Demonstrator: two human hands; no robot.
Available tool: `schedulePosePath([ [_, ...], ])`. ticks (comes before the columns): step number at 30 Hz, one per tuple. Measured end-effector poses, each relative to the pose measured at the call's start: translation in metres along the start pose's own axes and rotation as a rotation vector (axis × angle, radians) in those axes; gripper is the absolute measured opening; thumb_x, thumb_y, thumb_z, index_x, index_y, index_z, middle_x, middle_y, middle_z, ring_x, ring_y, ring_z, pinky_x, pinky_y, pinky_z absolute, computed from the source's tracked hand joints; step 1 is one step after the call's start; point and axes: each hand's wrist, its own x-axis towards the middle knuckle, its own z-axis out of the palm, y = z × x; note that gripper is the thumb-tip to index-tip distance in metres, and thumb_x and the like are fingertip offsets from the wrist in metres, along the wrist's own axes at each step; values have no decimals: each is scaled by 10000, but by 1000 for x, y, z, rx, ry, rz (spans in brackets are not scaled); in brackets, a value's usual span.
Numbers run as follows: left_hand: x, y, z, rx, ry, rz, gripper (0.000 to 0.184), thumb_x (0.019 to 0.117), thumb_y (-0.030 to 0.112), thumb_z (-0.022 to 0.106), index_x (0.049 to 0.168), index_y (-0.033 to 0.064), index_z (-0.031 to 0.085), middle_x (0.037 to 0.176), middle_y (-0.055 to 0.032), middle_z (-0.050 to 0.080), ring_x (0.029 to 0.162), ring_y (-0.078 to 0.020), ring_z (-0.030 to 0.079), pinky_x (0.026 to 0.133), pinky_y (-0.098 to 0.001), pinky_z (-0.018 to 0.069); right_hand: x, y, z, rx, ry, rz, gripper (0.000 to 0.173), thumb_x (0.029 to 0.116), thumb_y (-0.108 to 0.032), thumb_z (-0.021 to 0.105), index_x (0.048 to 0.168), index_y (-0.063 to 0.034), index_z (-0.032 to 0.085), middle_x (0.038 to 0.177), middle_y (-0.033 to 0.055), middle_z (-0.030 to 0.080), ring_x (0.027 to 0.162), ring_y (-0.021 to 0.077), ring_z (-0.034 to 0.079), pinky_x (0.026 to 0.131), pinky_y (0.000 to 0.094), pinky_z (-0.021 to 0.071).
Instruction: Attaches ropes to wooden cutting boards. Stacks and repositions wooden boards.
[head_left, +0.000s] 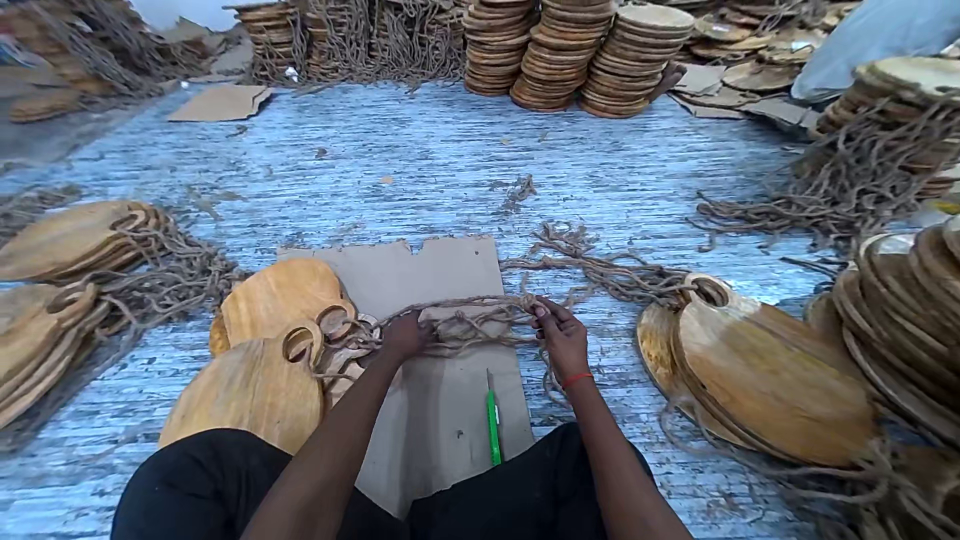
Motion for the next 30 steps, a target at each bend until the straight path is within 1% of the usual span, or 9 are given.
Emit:
schedulePosePath([
  [3, 19, 9, -6, 0, -33, 40, 604, 1011, 501, 589, 1497, 146, 534, 1349, -221, 636, 1282, -427, 582, 1065, -658, 434, -2, 0, 5, -27, -30, -18, 249, 1035, -84, 603, 1263, -28, 687, 1033, 64, 758, 715, 109, 652, 615, 236, 524],
  [9, 27, 55, 6, 208, -122, 192, 499, 1001, 279, 645, 1439, 52, 567, 1398, -241, 594, 1313, -438, 550, 1090, -640, 417, -10, 0, 6, -103, -34, -12, 218, 1010, -25, 619, 1208, -9, 709, 984, 67, 750, 708, 116, 664, 637, 253, 558],
  [13, 18, 64, 8, 182, -123, 380, 312, 1015, 127, 599, 1301, 13, 642, 1291, -232, 651, 1241, -407, 608, 1072, -592, 454, -12, -1, 4, -243, -2, -63, 201, 1013, -60, 635, 1194, -6, 705, 927, 67, 731, 662, 105, 620, 616, 263, 527],
  [19, -92, 31, -23, 110, -281, 503, 424, 1065, 223, 544, 1441, 36, 487, 1135, -221, 675, 1031, -393, 676, 947, -605, 519, -15, 2, -2, -549, -111, -162, 247, 1032, -216, 644, 1249, -113, 701, 958, 114, 735, 628, 220, 607, 588, 427, 524],
  [21, -120, -3, -9, 88, -308, 495, 481, 1050, 320, 584, 1451, 64, 511, 1123, -202, 685, 978, -381, 677, 929, -606, 520, -12, 7, 1, -555, -193, -162, 258, 1024, -206, 658, 1255, -105, 708, 1003, 131, 746, 739, 252, 685, 674, 471, 575],
  [23, -136, -27, 8, 101, -368, 424, 446, 1045, 374, 590, 1355, 54, 593, 1103, -208, 697, 1005, -388, 681, 945, -605, 512, -4, 12, 6, -543, -260, -135, 249, 1016, -163, 664, 1234, -57, 719, 1067, 129, 758, 930, 237, 734, 888, 473, 583],
  [26, -144, -28, 16, 109, -615, 403, 375, 1051, 266, 579, 1304, -8, 616, 1159, -248, 677, 1070, -403, 664, 979, -603, 491, -3, 13, 7, -563, -286, -108, 251, 1016, -159, 663, 1230, -40, 716, 1057, 136, 758, 944, 240, 731, 908, 476, 569],
  [28, -145, -21, 1, -112, -686, 452, 296, 1046, 147, 576, 1278, -36, 601, 1116, -219, 680, 927, -319, 689, 884, -513, 555, -5, 11, 3, -572, -271, -89, 248, 1023, -160, 652, 1233, -42, 714, 1050, 138, 755, 930, 241, 723, 890, 474, 565],
  [30, -151, -22, -34, -489, -562, 487, 236, 1003, 96, 556, 1212, 10, 626, 1006, -85, 690, 780, -136, 645, 751, -337, 560, -7, 10, -2, -578, -250, -102, 245, 1032, -163, 638, 1230, -38, 709, 1051, 153, 751, 923, 267, 716, 866, 502, 555],
])
